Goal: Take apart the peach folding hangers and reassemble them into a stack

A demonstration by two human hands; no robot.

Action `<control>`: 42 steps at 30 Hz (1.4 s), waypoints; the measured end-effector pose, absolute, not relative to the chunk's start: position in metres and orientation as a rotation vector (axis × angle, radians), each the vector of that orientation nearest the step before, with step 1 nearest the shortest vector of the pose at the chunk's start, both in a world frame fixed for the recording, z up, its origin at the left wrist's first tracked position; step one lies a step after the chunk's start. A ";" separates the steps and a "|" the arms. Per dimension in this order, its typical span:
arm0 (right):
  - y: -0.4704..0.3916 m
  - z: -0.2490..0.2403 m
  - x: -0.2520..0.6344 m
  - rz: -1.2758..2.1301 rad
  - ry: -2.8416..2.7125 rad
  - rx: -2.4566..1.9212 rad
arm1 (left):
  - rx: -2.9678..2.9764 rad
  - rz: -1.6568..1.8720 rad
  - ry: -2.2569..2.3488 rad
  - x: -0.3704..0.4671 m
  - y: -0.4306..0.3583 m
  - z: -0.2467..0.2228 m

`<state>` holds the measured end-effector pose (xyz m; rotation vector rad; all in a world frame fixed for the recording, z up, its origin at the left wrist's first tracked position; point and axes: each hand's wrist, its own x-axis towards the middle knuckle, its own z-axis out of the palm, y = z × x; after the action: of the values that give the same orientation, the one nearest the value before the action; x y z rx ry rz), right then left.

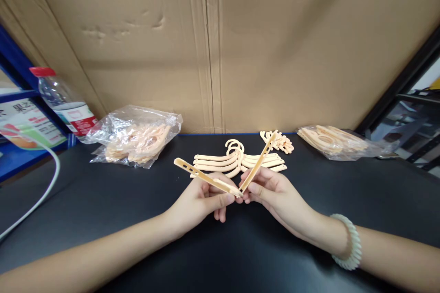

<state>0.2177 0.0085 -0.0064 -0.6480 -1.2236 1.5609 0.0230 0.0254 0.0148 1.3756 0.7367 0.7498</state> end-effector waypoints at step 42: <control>-0.004 0.000 0.210 1.189 -1.477 -0.740 | 1.310 0.982 0.776 0.035 0.013 0.007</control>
<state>0.2101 -0.0035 -0.0001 -0.7400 -1.4775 1.1894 0.0355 0.0126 0.0069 1.3099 0.7765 0.9824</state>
